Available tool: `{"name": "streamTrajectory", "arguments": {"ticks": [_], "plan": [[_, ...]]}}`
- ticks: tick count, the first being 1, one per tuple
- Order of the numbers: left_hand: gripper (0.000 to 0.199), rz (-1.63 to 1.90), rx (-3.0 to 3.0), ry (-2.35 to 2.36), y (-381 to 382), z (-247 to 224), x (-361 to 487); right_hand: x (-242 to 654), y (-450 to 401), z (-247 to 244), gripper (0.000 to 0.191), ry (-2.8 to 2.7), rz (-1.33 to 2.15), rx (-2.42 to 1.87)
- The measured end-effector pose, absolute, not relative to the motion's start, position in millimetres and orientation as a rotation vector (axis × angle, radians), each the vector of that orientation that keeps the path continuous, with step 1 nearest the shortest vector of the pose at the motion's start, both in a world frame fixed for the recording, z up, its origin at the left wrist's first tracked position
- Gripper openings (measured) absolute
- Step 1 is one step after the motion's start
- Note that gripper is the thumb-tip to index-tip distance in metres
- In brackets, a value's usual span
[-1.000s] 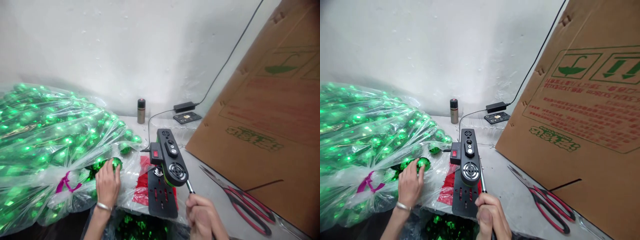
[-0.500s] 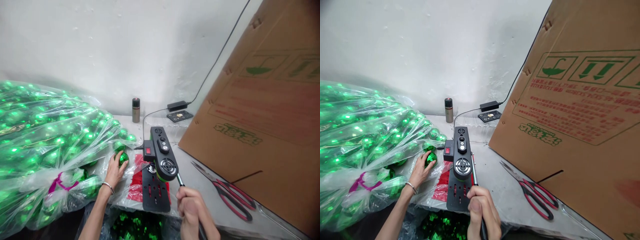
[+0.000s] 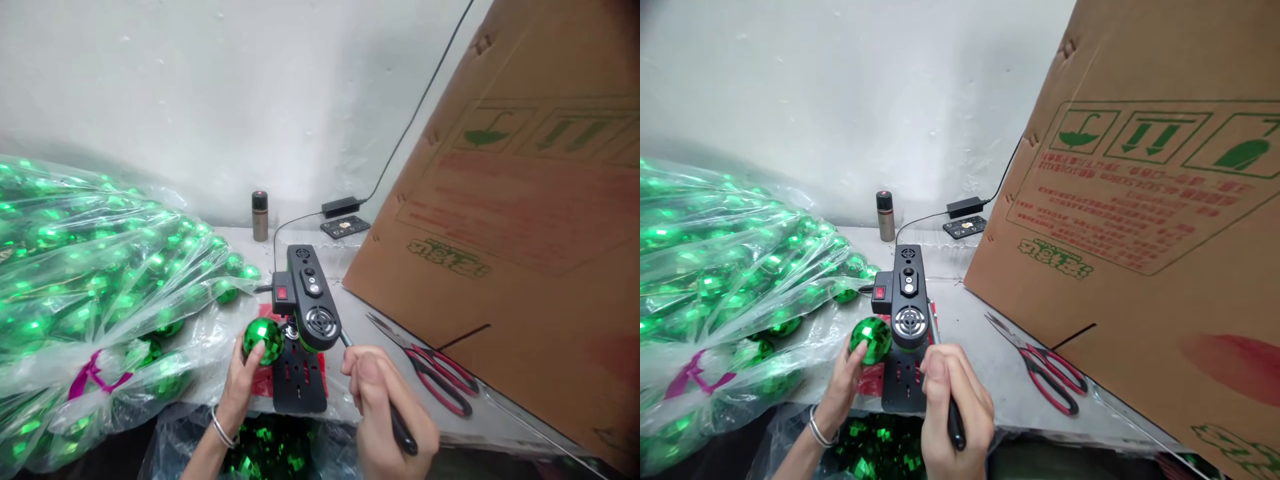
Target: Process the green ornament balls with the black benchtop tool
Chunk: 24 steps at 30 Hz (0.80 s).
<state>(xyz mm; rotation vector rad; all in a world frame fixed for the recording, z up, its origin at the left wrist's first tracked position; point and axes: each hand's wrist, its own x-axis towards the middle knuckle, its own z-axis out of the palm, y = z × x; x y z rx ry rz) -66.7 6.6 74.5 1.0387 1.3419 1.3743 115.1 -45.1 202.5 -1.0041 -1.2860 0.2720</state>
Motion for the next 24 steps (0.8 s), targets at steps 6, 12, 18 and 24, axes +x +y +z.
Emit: {"name": "streamTrajectory", "arguments": {"ticks": [6,12,18,24], "plan": [[0.084,1.254,1.127,1.383,-12,53,-41,117,-46,203,0.031,-1.327,0.286,-1.024],[0.080,1.183,1.411,1.442,-18,31,-31,119,-47,201,0.028,-1.334,0.271,-1.025],[0.079,1.225,1.638,1.438,-13,17,-16,118,-45,197,0.028,-1.327,0.237,-0.981],[0.082,1.175,1.689,1.501,-6,19,-12,114,-48,190,0.032,-1.246,0.270,-1.030]]}}
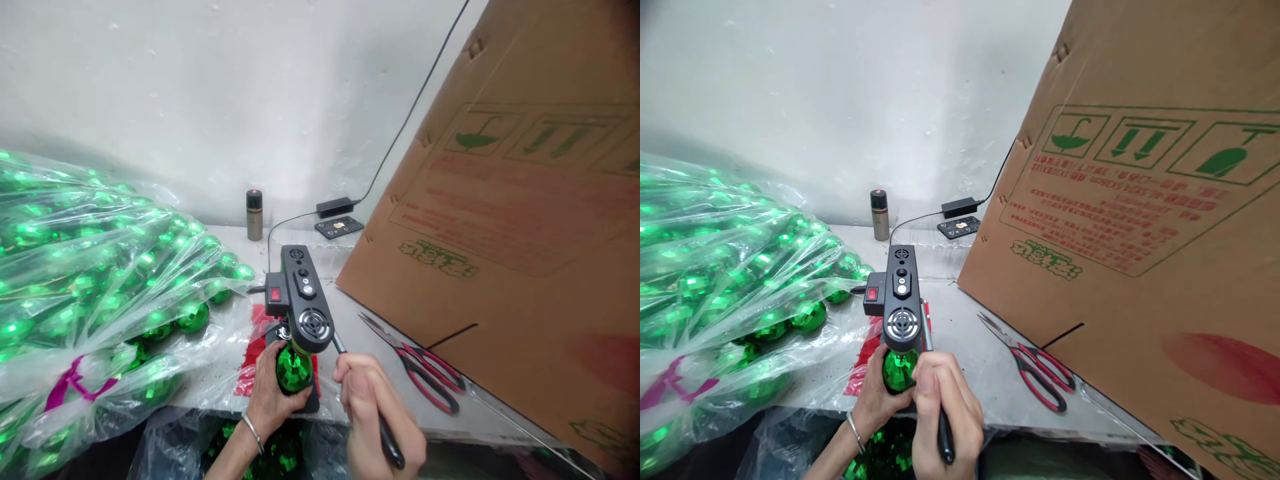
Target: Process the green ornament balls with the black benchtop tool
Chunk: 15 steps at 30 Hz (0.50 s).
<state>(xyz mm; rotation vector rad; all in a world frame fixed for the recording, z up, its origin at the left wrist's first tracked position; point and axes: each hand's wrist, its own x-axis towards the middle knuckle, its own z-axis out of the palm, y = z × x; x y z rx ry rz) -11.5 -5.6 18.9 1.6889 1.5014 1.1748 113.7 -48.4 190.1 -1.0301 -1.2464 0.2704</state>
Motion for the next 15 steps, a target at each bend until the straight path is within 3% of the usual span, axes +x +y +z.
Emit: {"name": "streamTrajectory", "arguments": {"ticks": [15], "plan": [[0.081,1.190,1.708,1.522,-6,19,-9,105,-40,150,0.039,-1.131,0.151,-0.890]]}}
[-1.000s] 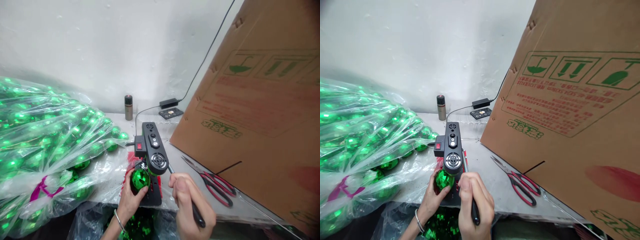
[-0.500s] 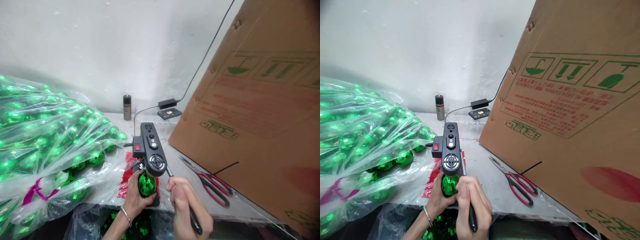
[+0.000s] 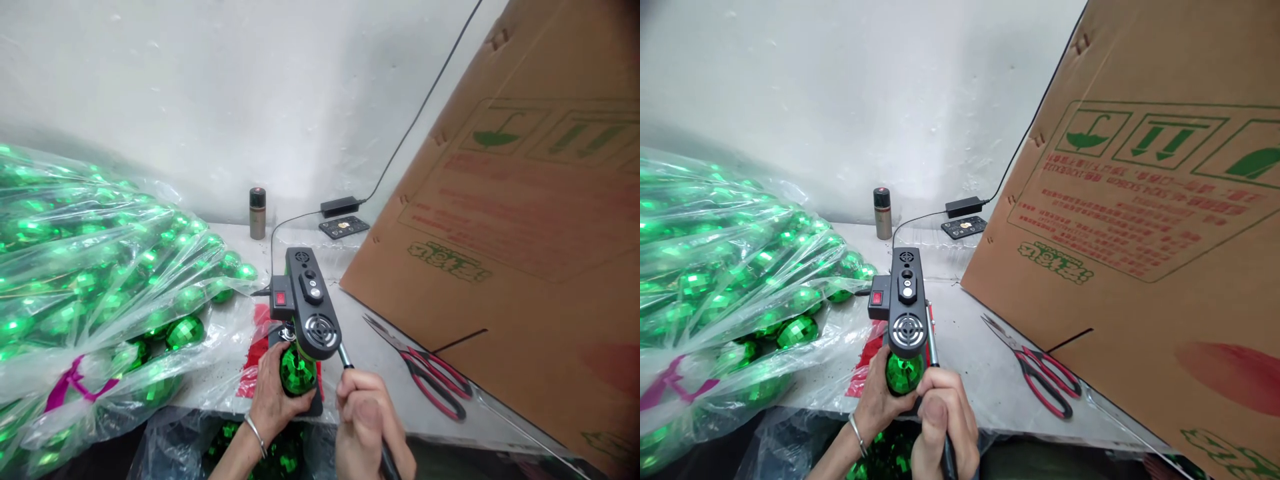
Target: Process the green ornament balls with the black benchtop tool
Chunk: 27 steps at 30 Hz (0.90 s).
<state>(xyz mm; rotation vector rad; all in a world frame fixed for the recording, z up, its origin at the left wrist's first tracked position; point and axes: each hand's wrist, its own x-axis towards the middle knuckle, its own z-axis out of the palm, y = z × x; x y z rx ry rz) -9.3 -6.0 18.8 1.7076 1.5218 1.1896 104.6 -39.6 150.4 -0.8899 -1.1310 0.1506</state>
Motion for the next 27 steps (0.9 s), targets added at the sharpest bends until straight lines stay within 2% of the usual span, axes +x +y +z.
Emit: {"name": "streamTrajectory", "arguments": {"ticks": [12,27], "plan": [[0.075,1.170,1.710,1.509,-6,31,-8,101,-38,151,0.042,-1.107,0.120,-0.880],[0.075,1.253,1.748,1.544,-6,23,-2,98,-35,152,0.042,-1.052,0.133,-0.840]]}}
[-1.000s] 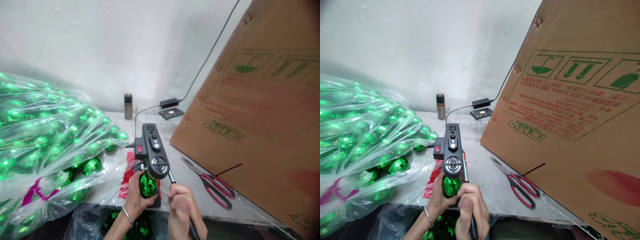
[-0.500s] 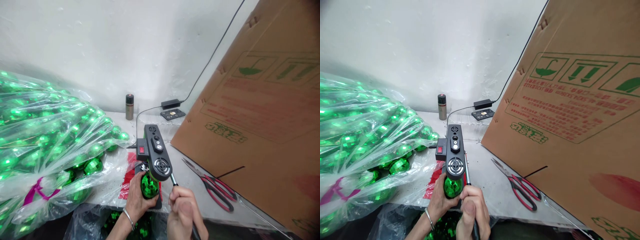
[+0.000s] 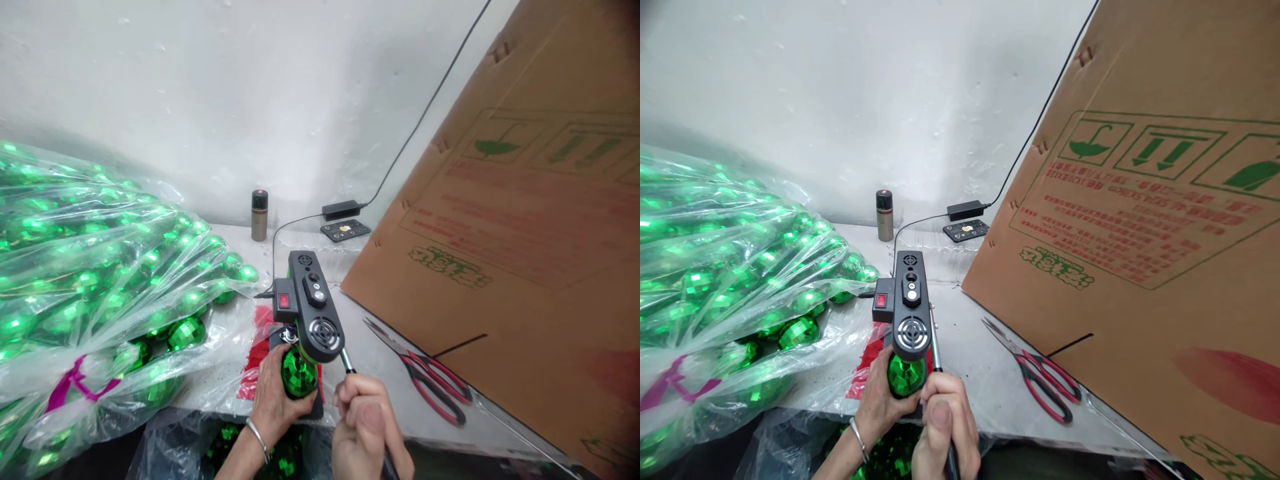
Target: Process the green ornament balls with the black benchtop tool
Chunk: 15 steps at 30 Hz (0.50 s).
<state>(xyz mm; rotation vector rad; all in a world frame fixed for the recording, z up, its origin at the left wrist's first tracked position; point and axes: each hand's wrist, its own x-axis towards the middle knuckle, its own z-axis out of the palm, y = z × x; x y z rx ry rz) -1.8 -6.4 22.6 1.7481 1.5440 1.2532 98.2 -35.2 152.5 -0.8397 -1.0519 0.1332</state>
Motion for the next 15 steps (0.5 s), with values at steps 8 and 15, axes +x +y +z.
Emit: {"name": "streamTrajectory", "arguments": {"ticks": [8,15], "plan": [[0.075,1.254,1.766,1.541,-5.7,20.9,-1.9,96.0,-31.6,153.0,0.042,-1.061,0.146,-0.814],[0.074,1.257,1.776,1.544,-4.4,21.4,-0.7,95.9,-33.0,149.8,0.043,-1.050,0.160,-0.852]]}}
